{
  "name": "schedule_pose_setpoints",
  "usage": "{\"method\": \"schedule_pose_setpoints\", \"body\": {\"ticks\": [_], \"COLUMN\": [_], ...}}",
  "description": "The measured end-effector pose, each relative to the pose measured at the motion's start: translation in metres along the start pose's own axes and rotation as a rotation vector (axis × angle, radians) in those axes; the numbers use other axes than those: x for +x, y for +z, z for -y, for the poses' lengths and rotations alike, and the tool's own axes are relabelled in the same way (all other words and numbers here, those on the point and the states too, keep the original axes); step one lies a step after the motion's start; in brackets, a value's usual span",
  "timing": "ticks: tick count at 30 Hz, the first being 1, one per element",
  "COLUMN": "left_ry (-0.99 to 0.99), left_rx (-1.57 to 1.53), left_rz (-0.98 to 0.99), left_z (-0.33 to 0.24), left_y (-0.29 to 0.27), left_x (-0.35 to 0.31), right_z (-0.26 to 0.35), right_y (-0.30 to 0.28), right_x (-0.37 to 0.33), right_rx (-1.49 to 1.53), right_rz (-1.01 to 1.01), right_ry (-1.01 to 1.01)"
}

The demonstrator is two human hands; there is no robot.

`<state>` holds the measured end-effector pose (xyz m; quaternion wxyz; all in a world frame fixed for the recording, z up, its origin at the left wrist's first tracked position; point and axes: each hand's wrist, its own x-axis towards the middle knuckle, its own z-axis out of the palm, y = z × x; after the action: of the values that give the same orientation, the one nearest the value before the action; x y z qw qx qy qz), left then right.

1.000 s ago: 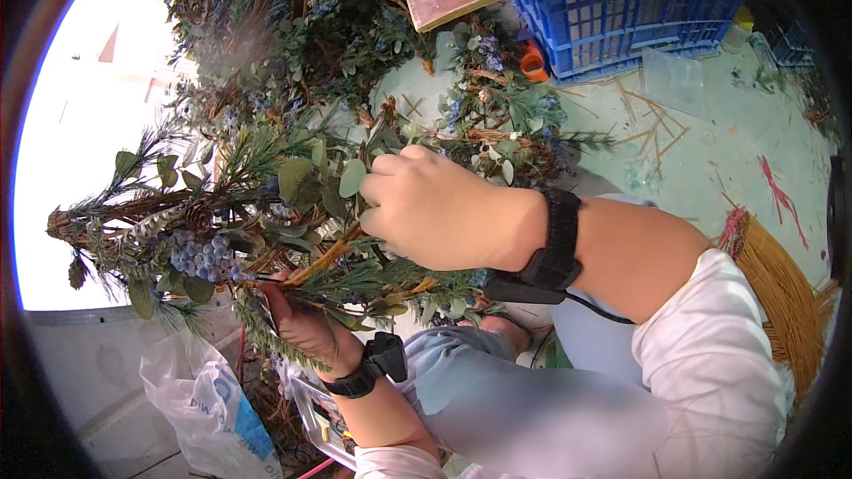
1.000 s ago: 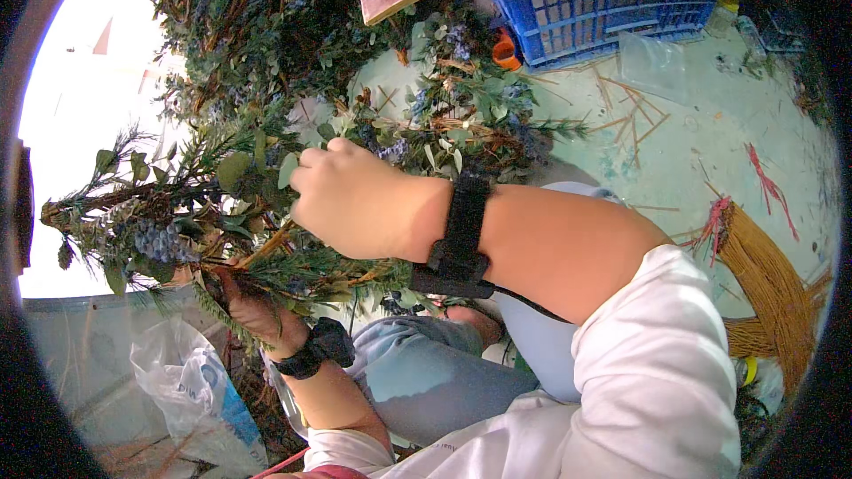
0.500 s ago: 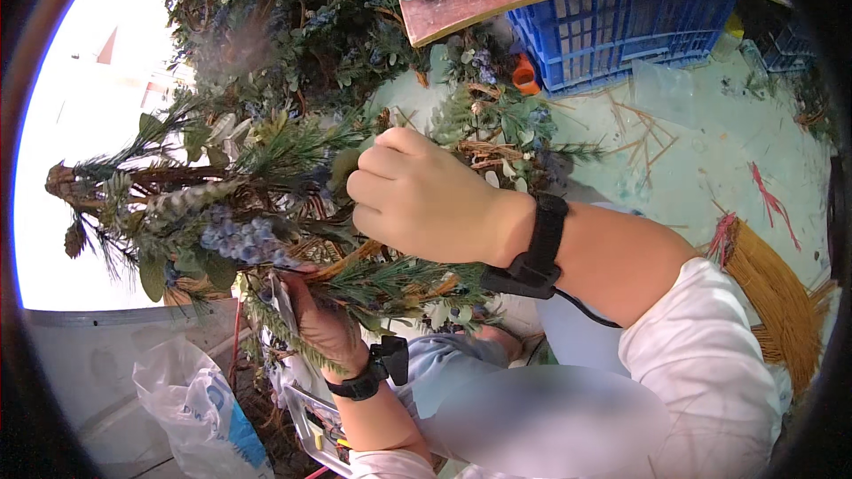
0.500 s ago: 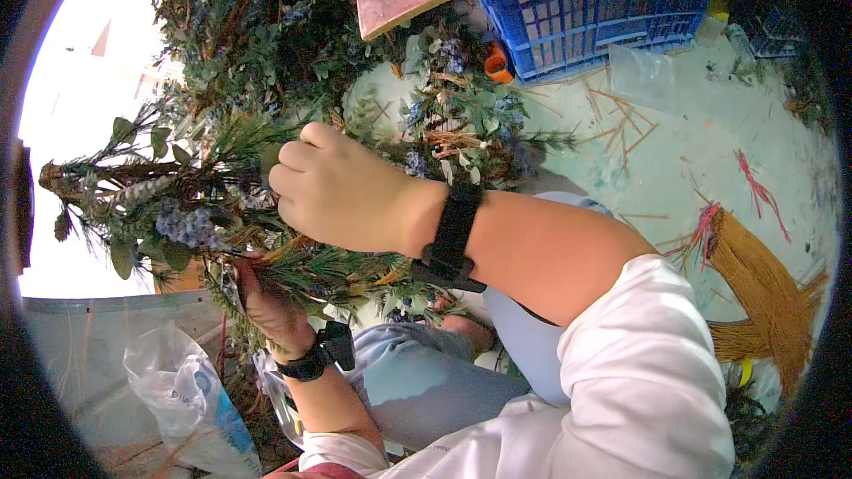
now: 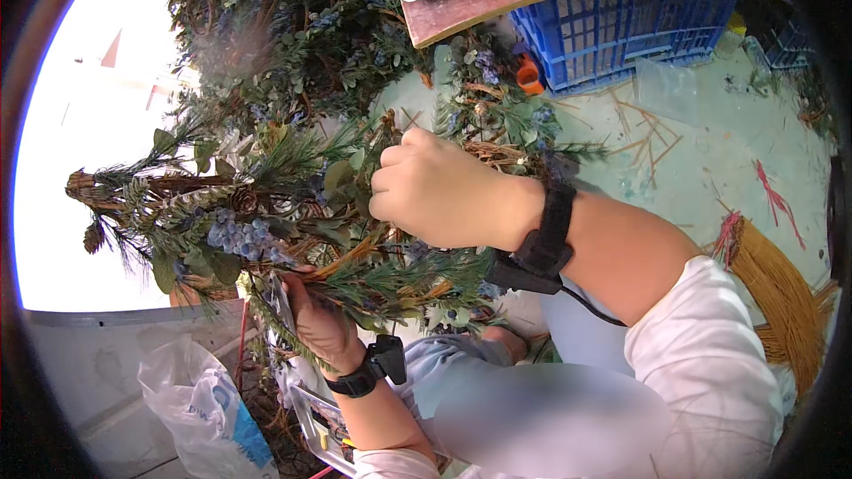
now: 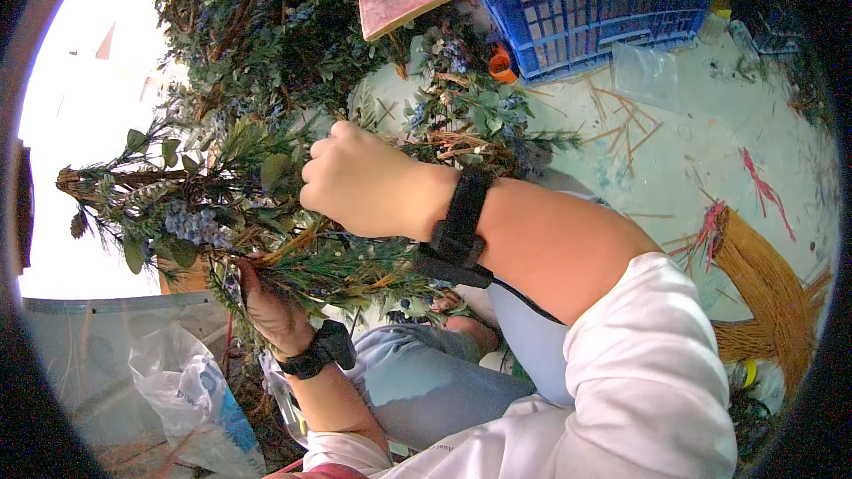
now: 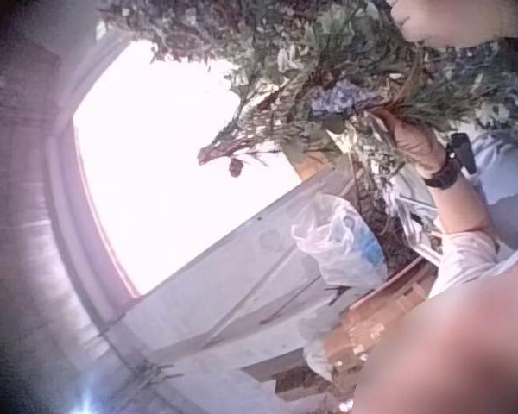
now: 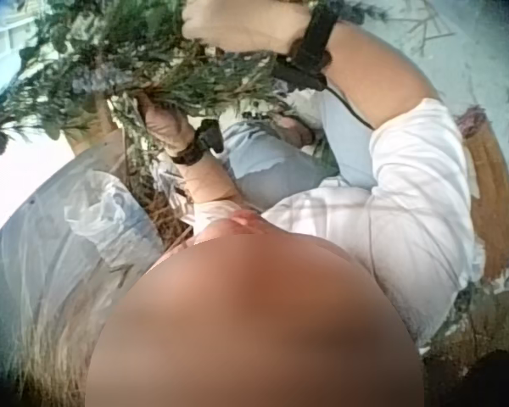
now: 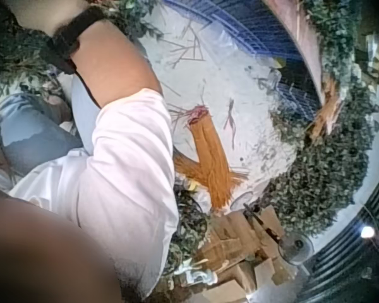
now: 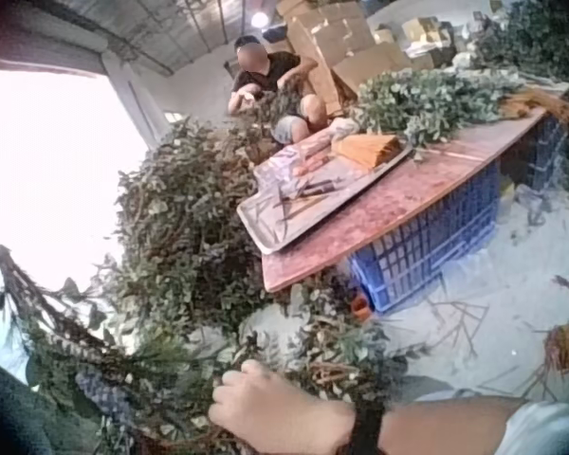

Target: Assembling decorative wreaths with pine branches, berries, and pinecones.

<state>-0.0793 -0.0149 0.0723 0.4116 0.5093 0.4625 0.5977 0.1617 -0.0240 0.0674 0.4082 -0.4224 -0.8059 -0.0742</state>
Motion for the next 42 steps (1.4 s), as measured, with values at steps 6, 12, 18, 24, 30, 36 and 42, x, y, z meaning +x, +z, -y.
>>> {"method": "schedule_pose_setpoints", "body": {"ticks": [6, 12, 18, 24, 30, 36, 42], "left_ry": [-0.066, -0.075, -0.164, -0.111, -0.072, -0.141, -0.165], "left_rx": [0.066, 0.034, -0.08, -0.011, 0.008, -0.025, -0.101], "left_rz": [-0.053, -0.02, -0.082, -0.02, -0.022, -0.017, -0.08], "left_z": [0.005, 0.005, 0.001, 0.006, 0.006, 0.005, -0.005], "left_y": [-0.002, -0.002, 0.011, -0.004, 0.002, -0.003, 0.01], "left_x": [0.003, 0.004, 0.001, 0.006, 0.002, 0.004, 0.0], "right_z": [-0.015, -0.026, -0.027, -0.027, -0.026, -0.025, -0.029], "right_y": [-0.003, -0.015, -0.003, 0.007, 0.009, 0.014, 0.093], "right_x": [-0.009, -0.003, -0.012, -0.005, -0.003, 0.0, -0.023], "right_rx": [0.287, 0.626, 0.524, 0.596, 0.709, 0.904, 0.572], "right_rz": [0.535, 0.752, 0.677, 0.52, 0.525, 0.606, 0.72], "right_ry": [0.318, 0.507, 0.351, 0.57, 0.788, 1.081, 0.579]}}
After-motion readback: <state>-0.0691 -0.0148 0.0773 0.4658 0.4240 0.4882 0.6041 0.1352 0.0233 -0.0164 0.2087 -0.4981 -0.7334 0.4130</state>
